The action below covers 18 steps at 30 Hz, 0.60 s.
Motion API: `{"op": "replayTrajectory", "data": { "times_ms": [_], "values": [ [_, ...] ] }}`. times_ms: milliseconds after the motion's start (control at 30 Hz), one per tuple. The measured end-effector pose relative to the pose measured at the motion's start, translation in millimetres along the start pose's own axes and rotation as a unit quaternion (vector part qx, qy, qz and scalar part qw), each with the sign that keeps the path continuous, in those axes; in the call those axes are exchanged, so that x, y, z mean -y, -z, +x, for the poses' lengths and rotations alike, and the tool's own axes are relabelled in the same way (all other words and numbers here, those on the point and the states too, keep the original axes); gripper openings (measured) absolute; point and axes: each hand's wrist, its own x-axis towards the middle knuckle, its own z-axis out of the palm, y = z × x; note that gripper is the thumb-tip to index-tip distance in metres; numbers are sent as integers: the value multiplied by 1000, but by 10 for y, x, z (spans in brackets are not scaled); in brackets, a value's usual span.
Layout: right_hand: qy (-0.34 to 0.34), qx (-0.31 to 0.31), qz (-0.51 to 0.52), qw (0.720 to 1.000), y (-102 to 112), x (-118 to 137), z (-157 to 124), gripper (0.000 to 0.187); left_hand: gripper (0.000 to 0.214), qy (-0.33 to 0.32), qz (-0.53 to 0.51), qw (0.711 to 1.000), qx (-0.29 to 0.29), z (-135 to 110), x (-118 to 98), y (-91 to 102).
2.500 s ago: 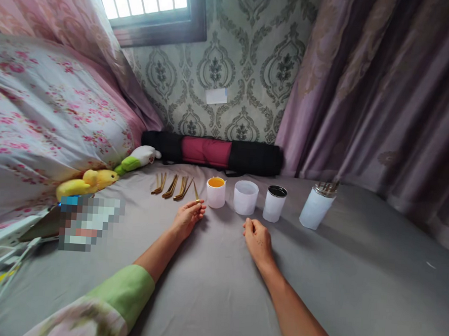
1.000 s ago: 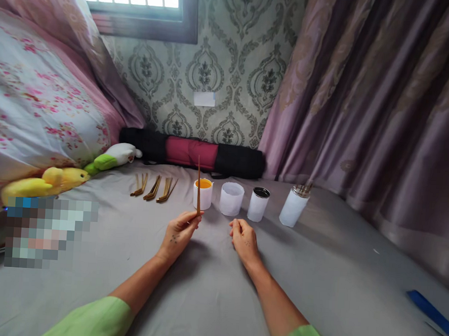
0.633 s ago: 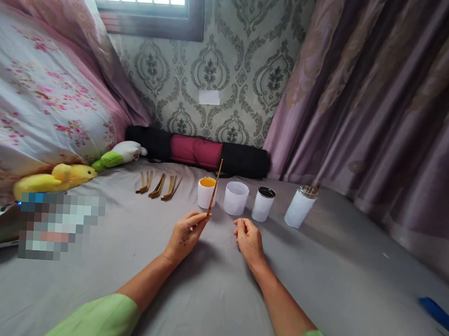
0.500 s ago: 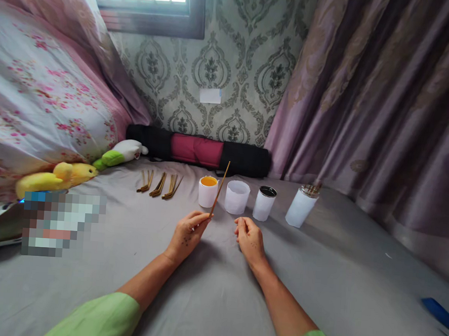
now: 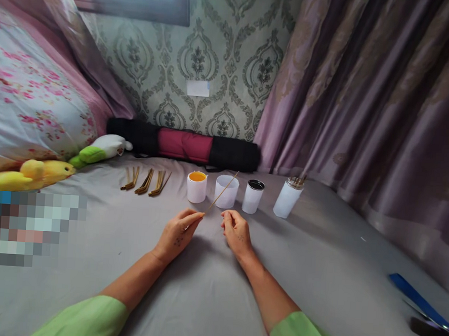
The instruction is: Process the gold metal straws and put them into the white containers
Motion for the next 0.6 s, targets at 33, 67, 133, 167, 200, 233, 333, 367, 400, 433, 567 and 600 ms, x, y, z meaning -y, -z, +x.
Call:
{"op": "replayTrajectory", "data": {
  "times_ms": [33, 67, 133, 167, 200, 233, 333, 367, 400, 433, 567, 600],
  "values": [
    [2, 4, 2, 1000, -1, 6, -2, 37, 21, 2, -7, 1000, 2, -3, -3, 1],
    [4, 7, 4, 1000, -2, 11, -4, 37, 20, 4, -14, 1000, 2, -5, -7, 1],
    [7, 12, 6, 1000, -3, 22, -7, 36, 19, 0, -16, 1000, 1, -10, -14, 3],
    [7, 13, 7, 1000, -3, 26, -8, 36, 19, -8, -4, 1000, 2, -13, -17, 5],
    [8, 14, 9, 1000, -3, 30, -9, 35, 20, -22, 21, 1000, 8, -16, -19, 6],
    [8, 14, 12, 1000, -4, 34, -10, 35, 21, -40, 55, 998, 18, -19, -20, 8],
    [7, 14, 25, 1000, -7, 45, -12, 32, 27, -92, 179, 978, 57, -27, -17, 12],
    [4, 14, 32, 999, -9, 51, -12, 31, 28, -102, 214, 969, 65, -28, -16, 12],
    [0, 16, 40, 999, -11, 59, -13, 29, 28, -109, 242, 962, 69, -29, -14, 12],
    [-6, 19, 50, 999, -13, 69, -14, 28, 29, -114, 264, 955, 70, -29, -14, 11],
    [-35, 35, 96, 994, -21, 127, -28, 27, 29, -126, 314, 938, 78, -29, -23, 14],
    [-41, 38, 107, 993, -22, 142, -33, 27, 29, -128, 321, 935, 82, -29, -27, 15]
  ]
}}
